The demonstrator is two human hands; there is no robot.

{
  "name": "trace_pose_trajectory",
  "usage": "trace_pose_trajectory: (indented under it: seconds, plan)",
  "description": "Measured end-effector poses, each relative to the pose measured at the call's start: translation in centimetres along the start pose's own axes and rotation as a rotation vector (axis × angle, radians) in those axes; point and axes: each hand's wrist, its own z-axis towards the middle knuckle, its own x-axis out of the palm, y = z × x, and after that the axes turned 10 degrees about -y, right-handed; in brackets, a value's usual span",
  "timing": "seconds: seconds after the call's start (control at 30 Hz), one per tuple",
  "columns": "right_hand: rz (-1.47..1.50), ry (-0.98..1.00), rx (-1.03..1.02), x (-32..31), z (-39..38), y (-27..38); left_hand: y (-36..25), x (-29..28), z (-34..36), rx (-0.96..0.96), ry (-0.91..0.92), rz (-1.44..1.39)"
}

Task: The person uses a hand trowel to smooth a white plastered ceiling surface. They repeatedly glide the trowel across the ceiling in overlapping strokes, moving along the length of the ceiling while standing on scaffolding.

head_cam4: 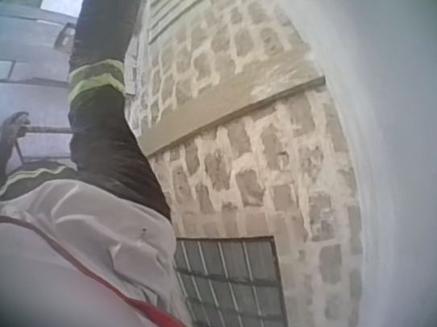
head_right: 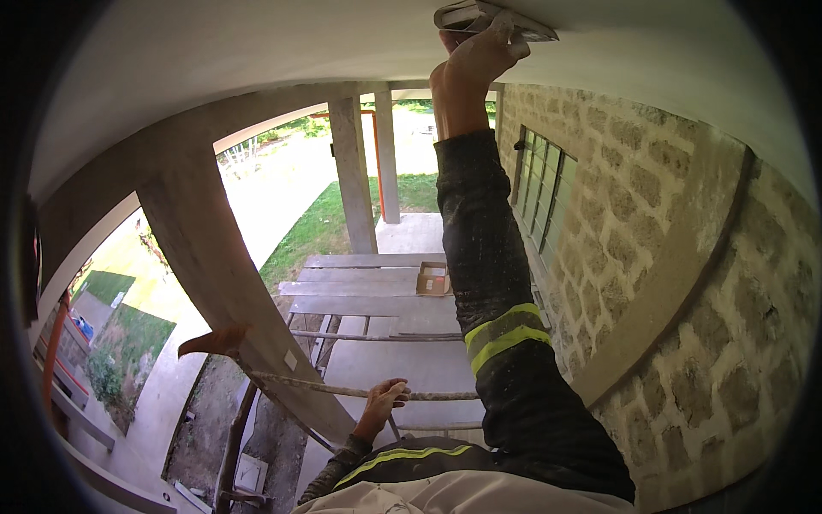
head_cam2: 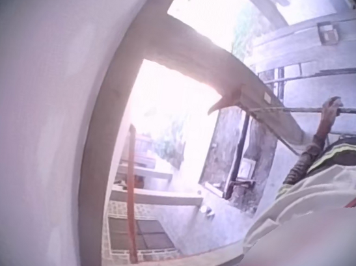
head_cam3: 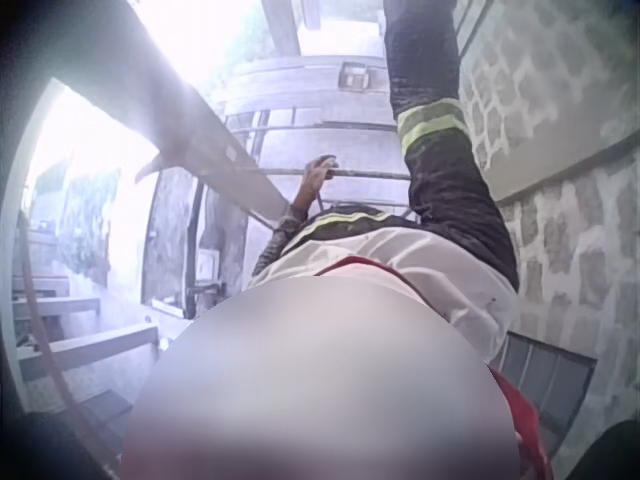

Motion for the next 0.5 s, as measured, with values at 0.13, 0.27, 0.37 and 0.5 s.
trace_pose_trajectory:
  seconds: [0.13,0.27,0.37,0.5]
  plan:
    - [-0.044,-0.073,-0.051,0.0,0.1,0.4,-0.1,0.0,0.2,-0.015,0.014,-0.012]
    - [0.020,0.014,0.064,-0.8,1.7,-0.1,-0.2,-0.1,0.6,0.012,0.009,-0.031]
    - [0.057,-0.111,-0.279,-1.3,2.7,-1.7,-0.1,-0.2,0.8,-0.044,-0.014,-0.023]
    - [0.082,-0.102,0.294,-2.3,4.1,-1.6,0.2,-0.6,1.1,-0.026,-0.009,-0.035]
